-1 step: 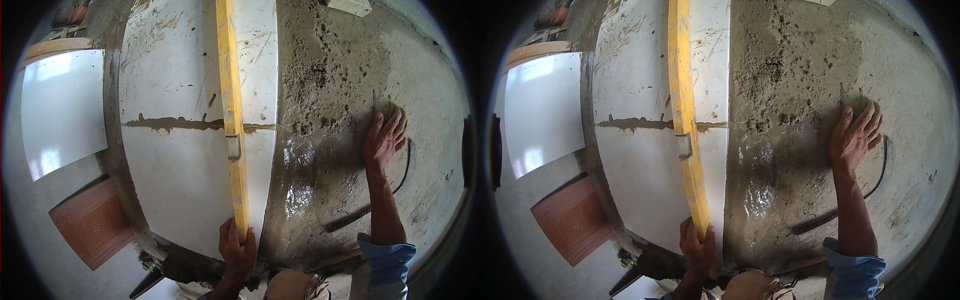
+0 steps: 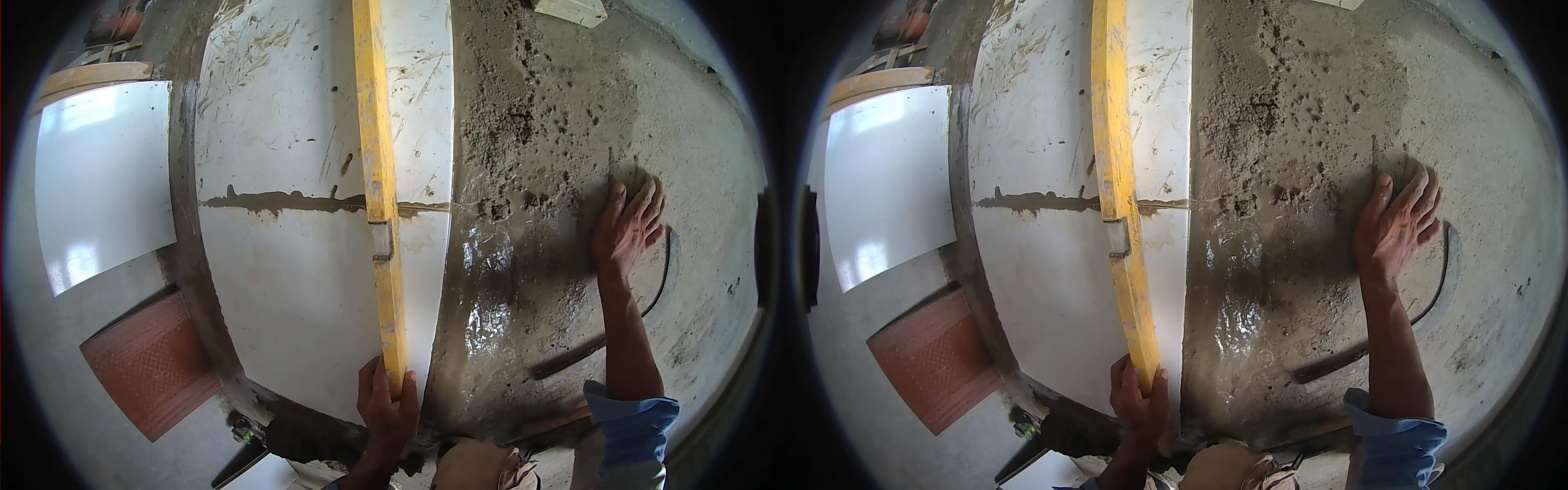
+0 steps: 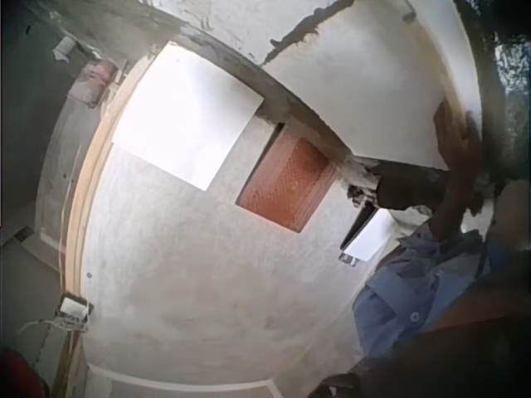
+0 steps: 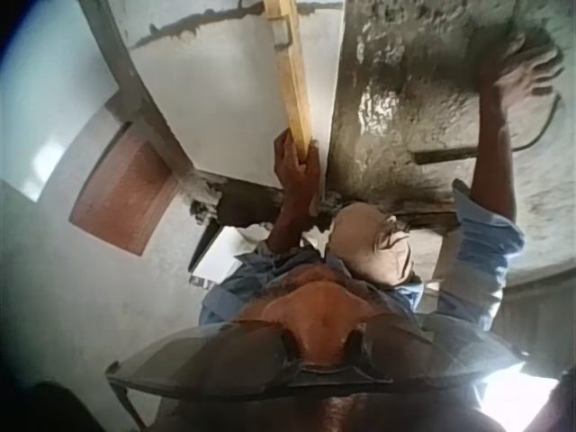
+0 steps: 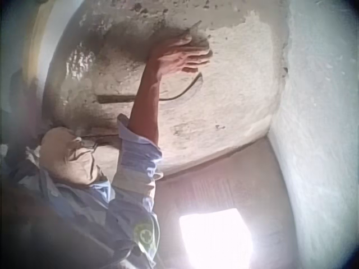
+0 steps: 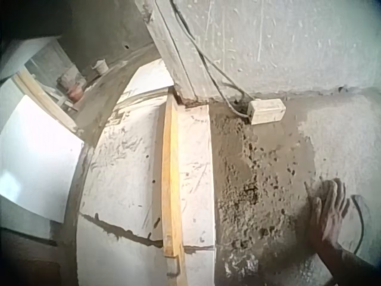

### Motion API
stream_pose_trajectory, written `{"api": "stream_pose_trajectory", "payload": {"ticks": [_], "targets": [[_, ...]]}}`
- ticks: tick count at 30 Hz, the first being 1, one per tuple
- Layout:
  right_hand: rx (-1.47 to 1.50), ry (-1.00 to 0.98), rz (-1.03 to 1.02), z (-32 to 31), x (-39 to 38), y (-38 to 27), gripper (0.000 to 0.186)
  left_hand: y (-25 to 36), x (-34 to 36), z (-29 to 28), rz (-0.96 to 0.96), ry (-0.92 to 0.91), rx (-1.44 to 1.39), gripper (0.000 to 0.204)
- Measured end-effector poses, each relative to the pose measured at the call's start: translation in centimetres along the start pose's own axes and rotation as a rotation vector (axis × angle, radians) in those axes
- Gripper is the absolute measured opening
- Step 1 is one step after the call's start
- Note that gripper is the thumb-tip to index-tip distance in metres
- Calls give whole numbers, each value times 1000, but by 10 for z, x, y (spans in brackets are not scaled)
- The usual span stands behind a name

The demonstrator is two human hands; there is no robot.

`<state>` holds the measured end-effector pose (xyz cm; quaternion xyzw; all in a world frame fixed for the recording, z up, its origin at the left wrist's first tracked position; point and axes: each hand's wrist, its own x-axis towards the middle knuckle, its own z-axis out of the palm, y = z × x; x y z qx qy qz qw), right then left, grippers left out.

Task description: The person smooths wet cement on the floor with a trowel, places a tile over the cement, taps the tile with a rubber mallet, and aligns it using a spirit level.

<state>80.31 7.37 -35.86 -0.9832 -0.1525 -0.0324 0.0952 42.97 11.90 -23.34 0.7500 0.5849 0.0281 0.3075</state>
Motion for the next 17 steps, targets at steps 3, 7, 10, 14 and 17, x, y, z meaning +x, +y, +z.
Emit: {"api": "stream_pose_trajectory", "payload": {"ticks": [3, 7, 10, 14, 17], "targets": [[-6, -1, 5, 0, 0, 0, 72, 3, 1, -1, 4, 0, 7, 45], [-5, 1, 1, -1, 0, -1, 72, 3, 1, -3, 3, -1, 9, 45], [-12, 1, -7, 1, 0, 1, 71, 7, 2, -6, -15, -17, -4, 44], [-13, 10, -8, 0, 1, 1, 71, 6, 3, -7, -8, -23, -7, 43], [-18, 10, -4, 2, 0, 2, 72, 4, 3, -6, -1, -20, -9, 44]]}}
